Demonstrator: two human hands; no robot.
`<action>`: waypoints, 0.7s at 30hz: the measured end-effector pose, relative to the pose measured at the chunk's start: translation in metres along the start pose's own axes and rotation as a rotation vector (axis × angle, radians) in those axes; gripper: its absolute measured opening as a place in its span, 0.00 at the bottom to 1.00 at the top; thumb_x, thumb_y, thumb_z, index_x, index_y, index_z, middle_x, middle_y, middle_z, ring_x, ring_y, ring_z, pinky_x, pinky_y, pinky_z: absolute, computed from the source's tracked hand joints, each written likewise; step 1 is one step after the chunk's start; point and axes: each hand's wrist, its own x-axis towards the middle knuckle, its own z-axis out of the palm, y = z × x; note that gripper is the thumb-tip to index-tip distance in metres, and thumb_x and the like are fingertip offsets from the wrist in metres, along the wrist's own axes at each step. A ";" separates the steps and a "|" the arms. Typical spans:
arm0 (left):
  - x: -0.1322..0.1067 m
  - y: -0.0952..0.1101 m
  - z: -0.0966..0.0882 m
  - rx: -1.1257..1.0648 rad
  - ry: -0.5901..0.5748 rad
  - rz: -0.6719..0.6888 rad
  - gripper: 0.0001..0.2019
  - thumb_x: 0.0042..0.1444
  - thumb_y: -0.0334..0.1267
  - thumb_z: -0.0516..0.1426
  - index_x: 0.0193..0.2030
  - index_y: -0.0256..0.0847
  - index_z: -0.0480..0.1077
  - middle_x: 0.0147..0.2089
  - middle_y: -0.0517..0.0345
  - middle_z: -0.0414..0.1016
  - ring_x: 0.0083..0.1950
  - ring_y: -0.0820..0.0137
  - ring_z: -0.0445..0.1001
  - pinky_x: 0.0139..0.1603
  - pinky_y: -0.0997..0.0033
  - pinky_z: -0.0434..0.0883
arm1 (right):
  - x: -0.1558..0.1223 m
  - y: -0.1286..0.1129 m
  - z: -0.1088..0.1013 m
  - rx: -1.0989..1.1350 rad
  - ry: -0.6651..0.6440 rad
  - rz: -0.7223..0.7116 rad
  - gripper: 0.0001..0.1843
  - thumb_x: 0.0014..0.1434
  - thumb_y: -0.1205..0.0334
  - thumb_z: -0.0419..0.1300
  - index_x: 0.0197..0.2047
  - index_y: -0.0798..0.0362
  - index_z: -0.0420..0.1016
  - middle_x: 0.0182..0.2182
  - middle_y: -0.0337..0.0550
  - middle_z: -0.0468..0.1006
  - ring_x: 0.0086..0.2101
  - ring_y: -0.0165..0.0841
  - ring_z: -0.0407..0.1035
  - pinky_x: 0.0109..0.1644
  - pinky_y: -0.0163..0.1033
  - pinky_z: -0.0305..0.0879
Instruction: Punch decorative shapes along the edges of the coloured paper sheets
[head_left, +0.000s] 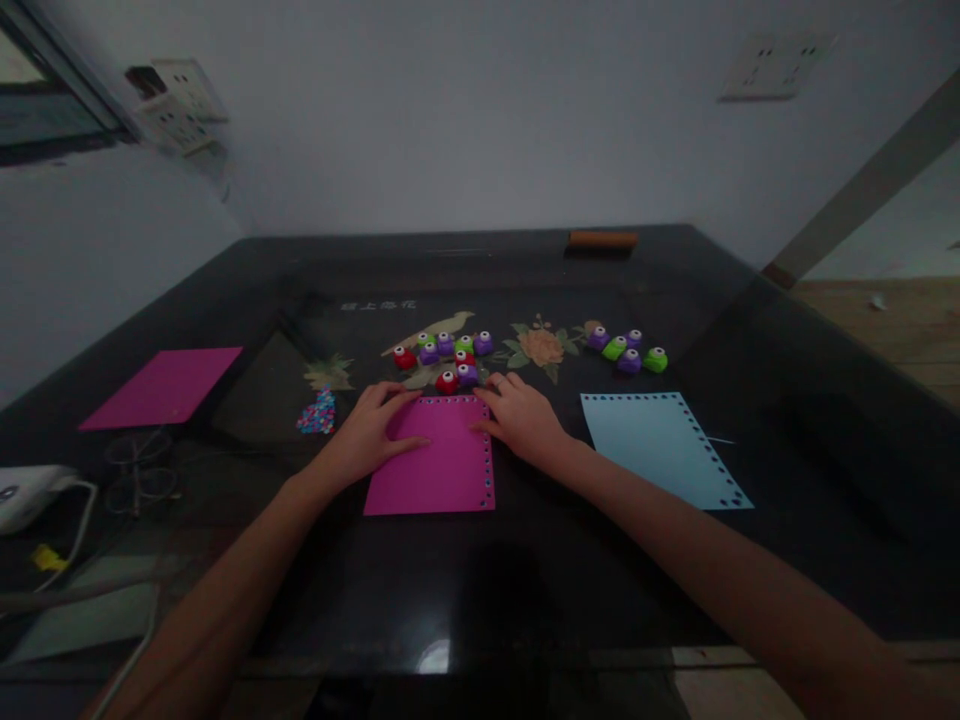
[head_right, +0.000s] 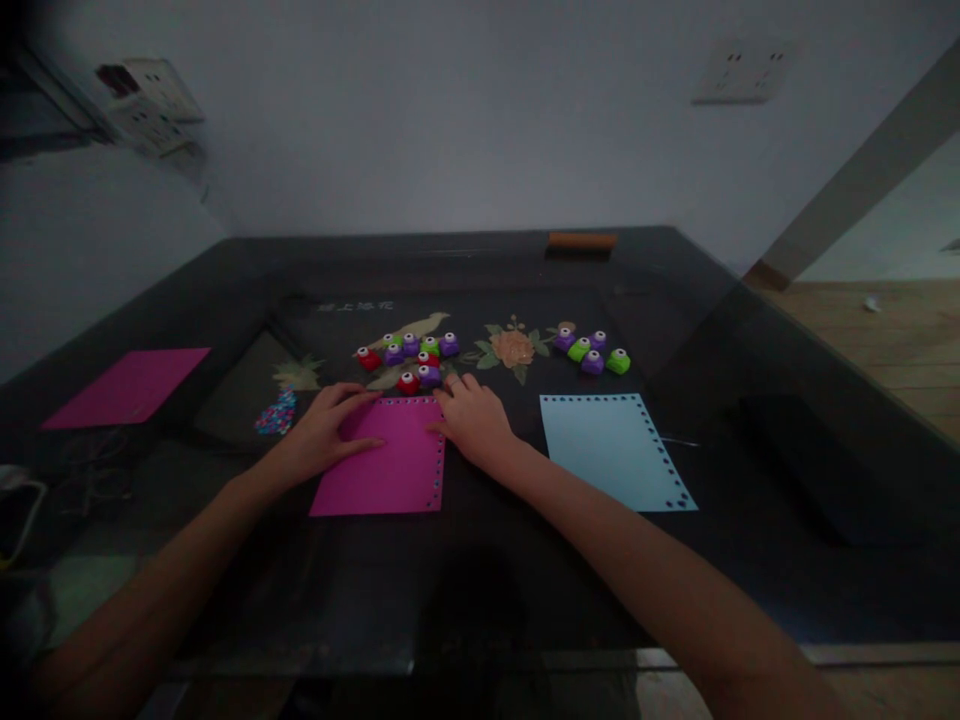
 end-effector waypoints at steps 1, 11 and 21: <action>0.000 0.000 0.000 0.005 -0.002 0.003 0.32 0.52 0.57 0.58 0.59 0.40 0.65 0.53 0.46 0.62 0.56 0.55 0.63 0.58 0.50 0.63 | -0.001 0.000 -0.001 0.010 0.002 0.001 0.22 0.59 0.52 0.61 0.52 0.57 0.73 0.47 0.53 0.73 0.46 0.45 0.65 0.45 0.46 0.66; 0.000 0.003 -0.003 0.057 0.036 0.015 0.32 0.51 0.57 0.60 0.58 0.42 0.64 0.54 0.46 0.63 0.56 0.54 0.63 0.58 0.50 0.63 | -0.002 0.001 0.001 0.108 0.090 0.012 0.18 0.56 0.56 0.64 0.48 0.54 0.73 0.46 0.49 0.73 0.46 0.41 0.66 0.44 0.43 0.65; 0.001 0.009 -0.008 0.060 0.023 0.012 0.28 0.50 0.56 0.61 0.53 0.41 0.67 0.52 0.47 0.67 0.54 0.54 0.65 0.56 0.52 0.64 | -0.002 0.001 0.005 0.136 0.095 0.027 0.21 0.57 0.57 0.63 0.52 0.55 0.73 0.45 0.50 0.74 0.46 0.43 0.66 0.44 0.44 0.66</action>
